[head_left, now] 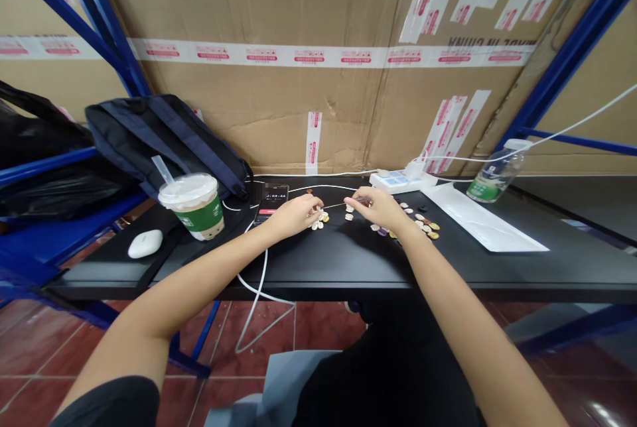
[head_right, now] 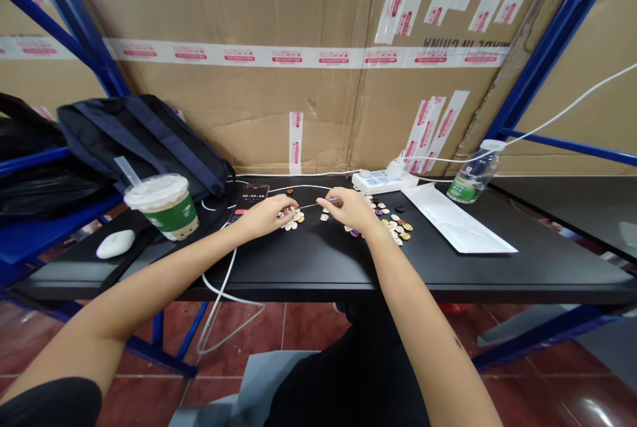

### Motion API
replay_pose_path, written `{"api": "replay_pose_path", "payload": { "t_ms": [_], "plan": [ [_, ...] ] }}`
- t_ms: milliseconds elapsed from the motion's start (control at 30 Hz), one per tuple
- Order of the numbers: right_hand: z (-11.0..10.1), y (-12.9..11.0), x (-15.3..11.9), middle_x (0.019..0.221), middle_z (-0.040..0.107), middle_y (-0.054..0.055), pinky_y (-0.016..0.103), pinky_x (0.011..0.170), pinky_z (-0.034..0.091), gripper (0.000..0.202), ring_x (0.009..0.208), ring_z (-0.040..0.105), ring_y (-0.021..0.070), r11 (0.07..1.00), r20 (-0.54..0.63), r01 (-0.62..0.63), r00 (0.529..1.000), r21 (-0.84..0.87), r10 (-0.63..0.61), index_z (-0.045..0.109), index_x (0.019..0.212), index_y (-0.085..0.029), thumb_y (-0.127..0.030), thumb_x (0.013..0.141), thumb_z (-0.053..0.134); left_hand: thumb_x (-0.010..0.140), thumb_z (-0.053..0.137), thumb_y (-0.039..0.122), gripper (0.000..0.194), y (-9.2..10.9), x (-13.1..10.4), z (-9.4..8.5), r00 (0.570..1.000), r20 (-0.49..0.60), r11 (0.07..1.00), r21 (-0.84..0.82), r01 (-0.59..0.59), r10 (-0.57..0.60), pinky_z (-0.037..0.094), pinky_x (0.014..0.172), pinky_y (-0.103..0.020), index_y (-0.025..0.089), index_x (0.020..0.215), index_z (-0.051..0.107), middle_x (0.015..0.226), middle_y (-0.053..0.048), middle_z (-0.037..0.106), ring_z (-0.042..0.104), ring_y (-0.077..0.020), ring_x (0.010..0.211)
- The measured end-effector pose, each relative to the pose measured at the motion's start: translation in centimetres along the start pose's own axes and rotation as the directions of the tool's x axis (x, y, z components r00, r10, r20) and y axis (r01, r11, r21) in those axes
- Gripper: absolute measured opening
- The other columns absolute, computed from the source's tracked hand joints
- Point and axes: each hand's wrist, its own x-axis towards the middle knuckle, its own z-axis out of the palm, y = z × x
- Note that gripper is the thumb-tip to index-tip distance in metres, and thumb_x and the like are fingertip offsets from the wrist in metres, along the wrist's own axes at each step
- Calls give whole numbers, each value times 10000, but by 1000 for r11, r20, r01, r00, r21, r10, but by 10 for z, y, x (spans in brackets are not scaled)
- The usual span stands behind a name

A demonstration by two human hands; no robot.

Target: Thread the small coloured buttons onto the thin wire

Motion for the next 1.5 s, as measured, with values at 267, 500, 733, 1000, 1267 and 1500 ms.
{"api": "replay_pose_path", "payload": {
  "t_ms": [267, 500, 733, 1000, 1267, 1500],
  "plan": [
    [0, -2, 0, 788, 691, 45, 314, 623, 457, 332, 636, 583, 168, 1000, -6, 6, 1000, 28, -6, 663, 823, -203, -528, 880, 622, 941, 567, 218, 143, 0, 1, 0, 1000, 4, 1000, 12, -10, 9, 517, 800, -300, 160, 1054, 633, 977, -65, 657, 637, -179, 868],
    [0, -2, -1, 815, 705, 60, 316, 667, 493, 368, 711, 632, 191, 999, 9, 1, 1000, 39, -1, 677, 802, -203, -550, 894, 595, 931, 571, 190, 146, 2, 1, -1, 1000, 10, 1000, 7, 7, -7, 512, 809, -298, 157, 1057, 637, 978, -65, 657, 637, -179, 872],
    [0, -3, -1, 812, 705, 53, 309, 688, 505, 364, 715, 638, 183, 999, 7, -8, 1000, 42, 8, 669, 790, -198, -529, 912, 582, 933, 564, 201, 147, 2, 0, -2, 1000, 8, 1000, 7, 9, -9, 511, 806, -299, 162, 1055, 636, 981, -66, 657, 636, -180, 875],
    [-1, -5, -1, 796, 705, 49, 315, 670, 496, 359, 687, 628, 184, 999, 18, 2, 1000, 51, -3, 666, 806, -200, -536, 906, 588, 926, 556, 199, 156, 2, 0, -1, 1000, 4, 1000, 8, 3, -3, 515, 810, -299, 164, 1053, 639, 966, -63, 656, 639, -179, 873],
    [-2, -7, -1, 773, 695, 50, 316, 677, 517, 390, 687, 634, 191, 995, 34, -18, 999, 102, 15, 648, 792, -199, -559, 916, 562, 923, 568, 205, 144, 3, 1, -3, 1000, 2, 1000, -14, -1, 1, 519, 805, -300, 161, 1042, 635, 983, -64, 662, 641, -174, 861],
    [0, -4, -1, 777, 689, 44, 310, 677, 518, 372, 683, 636, 182, 988, 38, -15, 999, 155, 9, 644, 803, -192, -542, 911, 578, 920, 585, 216, 115, 3, 1, -2, 1000, -5, 999, -40, 0, 0, 509, 767, -287, 167, 1018, 622, 945, -48, 653, 634, -163, 833]
  ]
}}
